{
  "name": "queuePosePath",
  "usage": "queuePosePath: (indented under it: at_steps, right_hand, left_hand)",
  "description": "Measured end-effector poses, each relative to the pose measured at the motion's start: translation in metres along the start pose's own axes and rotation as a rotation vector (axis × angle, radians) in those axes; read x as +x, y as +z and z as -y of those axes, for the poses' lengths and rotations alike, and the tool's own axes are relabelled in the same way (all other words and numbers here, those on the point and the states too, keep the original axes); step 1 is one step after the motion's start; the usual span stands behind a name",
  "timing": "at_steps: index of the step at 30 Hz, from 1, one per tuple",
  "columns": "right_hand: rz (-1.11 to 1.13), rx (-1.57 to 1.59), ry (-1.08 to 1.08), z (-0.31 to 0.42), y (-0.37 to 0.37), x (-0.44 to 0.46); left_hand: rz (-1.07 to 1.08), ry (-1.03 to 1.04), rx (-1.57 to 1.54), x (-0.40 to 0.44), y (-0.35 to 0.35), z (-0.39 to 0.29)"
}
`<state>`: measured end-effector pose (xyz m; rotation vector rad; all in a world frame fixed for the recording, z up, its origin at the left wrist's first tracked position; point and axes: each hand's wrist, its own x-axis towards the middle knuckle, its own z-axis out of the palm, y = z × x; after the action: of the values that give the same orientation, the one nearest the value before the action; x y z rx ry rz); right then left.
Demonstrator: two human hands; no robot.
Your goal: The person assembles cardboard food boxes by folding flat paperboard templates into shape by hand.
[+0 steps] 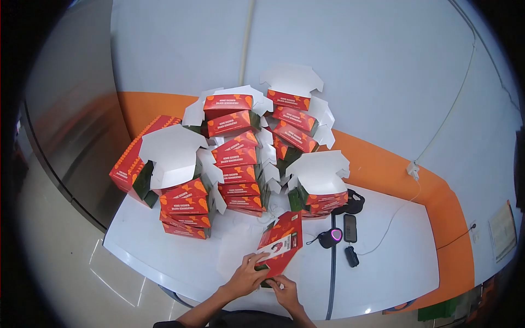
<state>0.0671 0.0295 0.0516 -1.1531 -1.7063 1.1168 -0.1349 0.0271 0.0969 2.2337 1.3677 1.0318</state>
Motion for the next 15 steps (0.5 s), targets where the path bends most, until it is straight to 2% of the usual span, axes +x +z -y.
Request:
queuePosePath:
  at_steps: [2,8,15]
  right_hand:
    - [-0.018,-0.008,0.003,0.005,-0.005,0.000]
    - [-0.082,0.023,0.022,0.008,-0.009,-0.006]
    - [-0.128,0.074,0.045,0.014,-0.012,-0.011]
  left_hand:
    - [0.019,0.038,0.036,0.001,0.002,-0.002]
    - [-0.042,-0.032,-0.054,0.010,0.017,-0.007]
    - [0.117,-0.020,0.035,0.012,0.015,-0.011]
